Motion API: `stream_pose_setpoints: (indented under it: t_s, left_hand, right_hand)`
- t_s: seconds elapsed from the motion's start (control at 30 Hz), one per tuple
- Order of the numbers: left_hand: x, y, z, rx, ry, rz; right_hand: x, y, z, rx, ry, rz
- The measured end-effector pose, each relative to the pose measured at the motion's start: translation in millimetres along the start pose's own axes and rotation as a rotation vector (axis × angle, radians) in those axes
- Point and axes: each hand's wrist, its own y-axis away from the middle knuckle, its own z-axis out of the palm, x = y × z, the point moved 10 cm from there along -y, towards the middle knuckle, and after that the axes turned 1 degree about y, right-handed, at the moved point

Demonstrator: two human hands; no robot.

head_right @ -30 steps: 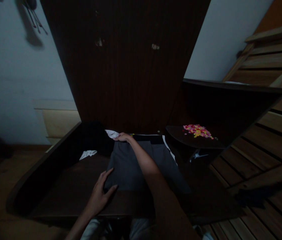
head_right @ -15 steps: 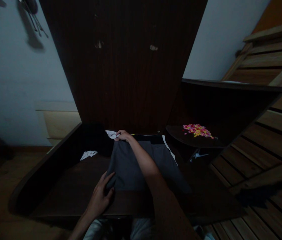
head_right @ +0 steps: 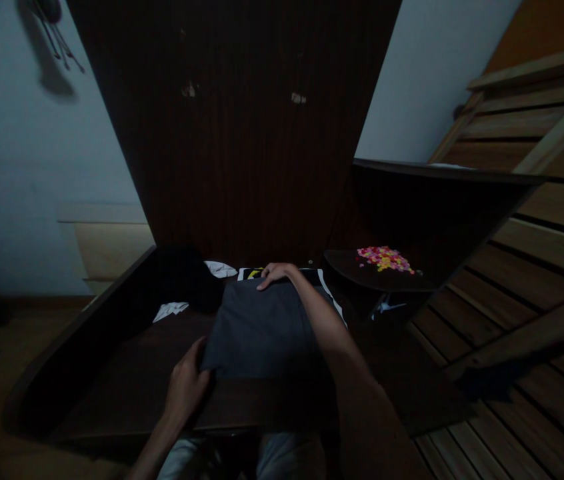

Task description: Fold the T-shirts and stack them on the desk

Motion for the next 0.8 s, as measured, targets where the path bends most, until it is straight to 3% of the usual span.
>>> stream_pose_setpoints:
  t_s: [0.13, 0.2, 0.33, 0.43, 0.6, 0.7, 0.8]
  left_hand:
    - [4.1, -1.3, 4.1, -0.054, -0.106, -0.036]
    - [4.2, -1.7, 7.7, -0.083, -0.131, -0.046]
    - [3.2, -3.2, 9.6, -0.088, -0.156, -0.026]
    - [2.1, -4.3, 9.8, -0.084, -0.15, -0.014]
    - [4.8, -4.7, 7.5, -0.073, -0.141, -0.01]
    - [6.6, -4.7, 4.9, -0.066, -0.136, -0.018]
    - [7.0, -5.3, 4.1, -0.065, -0.107, -0.013]
  right_hand:
    - [50.2, 35.2, 2.4, -0.156, -0.22, 0.167]
    - [68.4, 51.2, 5.2, -0.166, -0.375, 0.171]
    - [97.4, 74.2, -9.5, 0.151, -0.722, 0.044]
    - [122.3, 87.1, -5.4, 0.321, -0.876, 0.079]
    - [134.7, 92.0, 2.8, 0.339, -0.796, 0.14]
    - [133.0, 89.4, 2.8, 0.289, -0.784, 0.105]
    - [132.5, 86.2, -1.8, 0.327, -0.845, 0.008]
